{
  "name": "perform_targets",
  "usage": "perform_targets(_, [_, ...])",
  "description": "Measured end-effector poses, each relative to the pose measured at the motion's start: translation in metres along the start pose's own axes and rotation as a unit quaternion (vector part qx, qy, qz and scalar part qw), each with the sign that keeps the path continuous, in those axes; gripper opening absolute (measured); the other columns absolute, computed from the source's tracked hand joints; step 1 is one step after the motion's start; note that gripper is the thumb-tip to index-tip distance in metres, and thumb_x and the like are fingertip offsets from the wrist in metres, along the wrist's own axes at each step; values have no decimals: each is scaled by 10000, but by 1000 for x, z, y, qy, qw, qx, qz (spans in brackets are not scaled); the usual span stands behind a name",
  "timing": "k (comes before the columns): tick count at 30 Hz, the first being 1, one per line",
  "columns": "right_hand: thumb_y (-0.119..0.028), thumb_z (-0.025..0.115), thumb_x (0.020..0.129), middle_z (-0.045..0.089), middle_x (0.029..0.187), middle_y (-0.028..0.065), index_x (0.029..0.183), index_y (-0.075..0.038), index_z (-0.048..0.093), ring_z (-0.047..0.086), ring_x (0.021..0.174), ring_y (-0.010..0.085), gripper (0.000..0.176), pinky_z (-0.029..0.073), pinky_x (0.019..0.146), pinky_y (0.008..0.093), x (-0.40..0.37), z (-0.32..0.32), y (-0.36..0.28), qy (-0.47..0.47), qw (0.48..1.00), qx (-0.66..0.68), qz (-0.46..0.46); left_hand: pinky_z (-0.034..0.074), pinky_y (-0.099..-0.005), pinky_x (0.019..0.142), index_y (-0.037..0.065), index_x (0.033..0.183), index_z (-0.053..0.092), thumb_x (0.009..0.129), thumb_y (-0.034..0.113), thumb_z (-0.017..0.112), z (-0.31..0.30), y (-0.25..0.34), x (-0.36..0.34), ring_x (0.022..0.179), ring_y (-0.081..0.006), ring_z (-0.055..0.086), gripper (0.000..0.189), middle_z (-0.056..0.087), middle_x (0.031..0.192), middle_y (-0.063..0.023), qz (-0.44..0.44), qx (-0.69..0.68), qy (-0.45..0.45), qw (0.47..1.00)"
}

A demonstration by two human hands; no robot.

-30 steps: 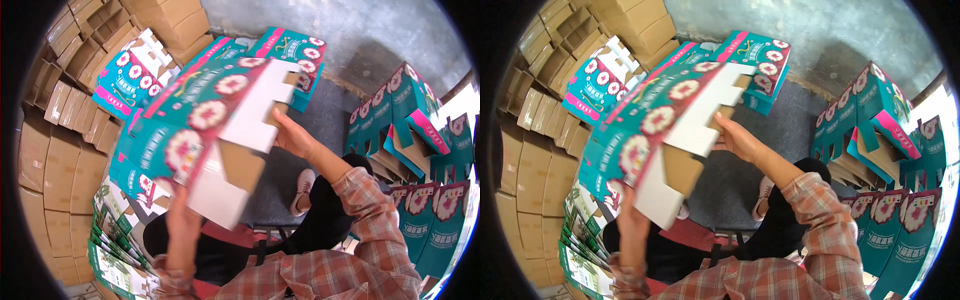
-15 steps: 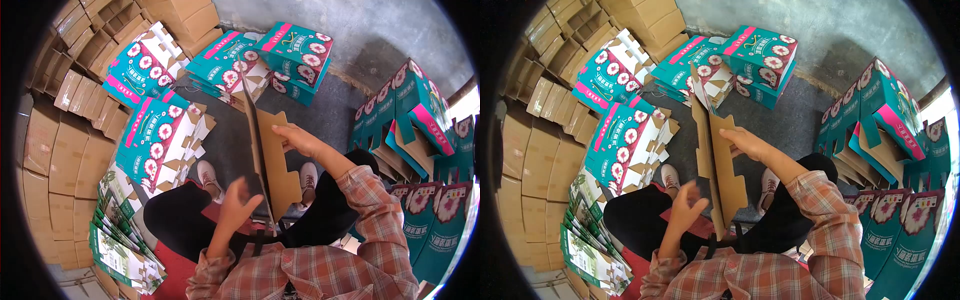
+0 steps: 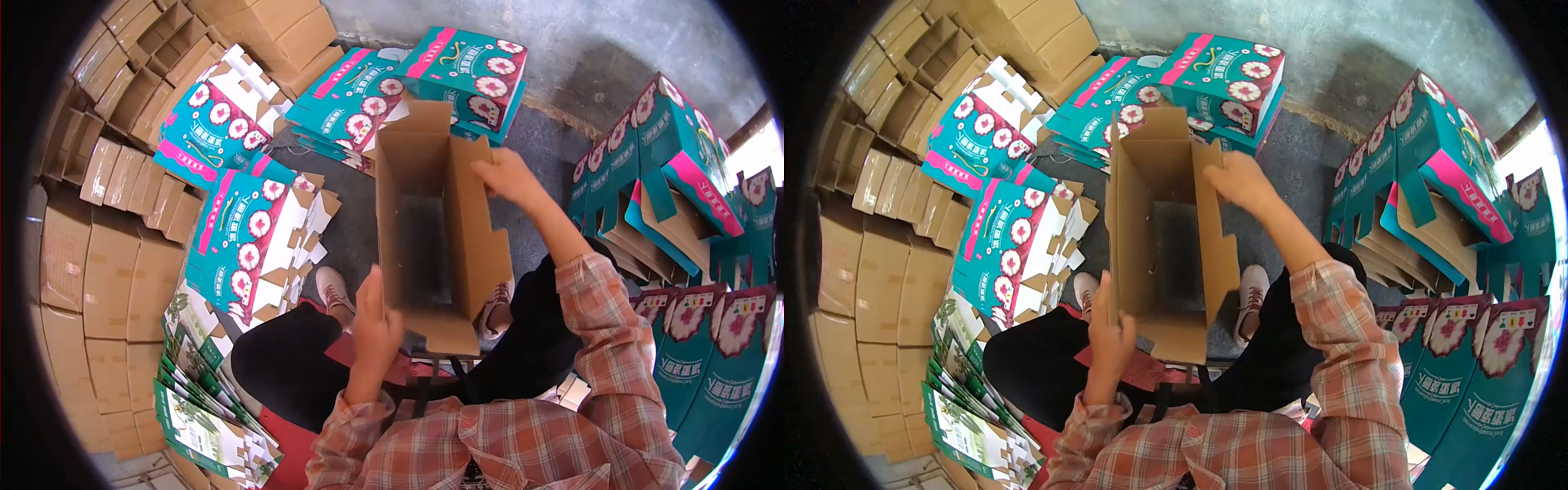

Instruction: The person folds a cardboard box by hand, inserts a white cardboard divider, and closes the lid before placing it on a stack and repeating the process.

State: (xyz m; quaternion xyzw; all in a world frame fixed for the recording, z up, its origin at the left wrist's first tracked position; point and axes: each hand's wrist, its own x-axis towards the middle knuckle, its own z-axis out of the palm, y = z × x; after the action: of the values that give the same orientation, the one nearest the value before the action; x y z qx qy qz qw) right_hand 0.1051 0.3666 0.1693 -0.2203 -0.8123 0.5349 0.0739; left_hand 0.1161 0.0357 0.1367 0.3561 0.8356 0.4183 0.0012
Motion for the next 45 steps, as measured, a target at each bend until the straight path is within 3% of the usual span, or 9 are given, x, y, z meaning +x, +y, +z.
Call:
perform_targets(5, [-271,519,770,646,769,261,812,50,666,646,766,397,355,510,722,460,8,9,3,65,983,-168,-32,366,-433,1025,36,1357,429,757,-27,516,-9,-3,-17,1231,-396,434,609,407,1361,-246,65,75,-84,992])
perform_targets(12, [-274,523,772,632,855,294,806,86,649,625,857,422,383,487,797,487,16,17,3,101,961,-253,-46,304,-469,1061,102,1357,455,709,0,568,-13,8,-6,1289,-404,361,666,352,1404,-241,133,96,-194,967])
perform_targets(15, [-240,527,794,635,677,210,751,73,622,652,608,301,330,519,611,396,34,23,33,87,974,-201,-50,303,-468,1066,116,1358,458,700,153,696,-20,18,7,1301,-410,349,701,337,1419,-238,127,115,-235,957])
perform_targets(19, [-263,515,774,629,853,300,778,89,638,622,850,427,373,487,792,487,22,23,15,62,984,-166,-22,238,-497,1083,99,1345,474,753,475,686,-15,17,12,1336,-408,286,732,324,1420,-254,119,161,-265,943])
perform_targets(27, [-219,498,784,627,776,300,793,119,604,640,760,416,354,511,748,471,32,22,31,66,980,-172,-76,168,-542,1099,70,1335,488,758,497,657,-13,-17,7,1382,-424,196,738,249,1485,-236,123,-26,-320,939])
perform_targets(29, [-203,495,786,625,749,297,801,125,599,651,707,395,344,526,702,452,27,26,25,44,992,-110,-39,166,-547,1099,70,1318,504,757,486,663,-23,5,5,1379,-419,205,717,256,1480,-238,113,31,-323,939])
perform_targets(33, [-174,487,795,619,673,274,849,139,594,664,576,331,335,558,575,391,25,26,23,30,994,-99,-40,226,-525,1076,62,1259,549,746,438,707,-5,14,-12,1334,-399,297,655,365,1412,-233,93,215,-244,941])
perform_targets(40, [-183,505,810,636,740,267,910,130,578,680,646,328,337,569,561,393,17,26,19,36,999,-35,-3,330,-475,965,-27,1134,559,808,246,658,42,16,-9,1169,-389,450,436,511,1206,-224,19,196,-26,980])
perform_targets(45, [-180,507,813,631,825,287,887,105,571,675,690,338,301,552,596,405,12,25,17,54,994,-91,6,241,-554,1054,-51,1228,488,795,254,632,77,27,-16,1239,-458,367,549,432,1270,-300,84,193,-49,976])
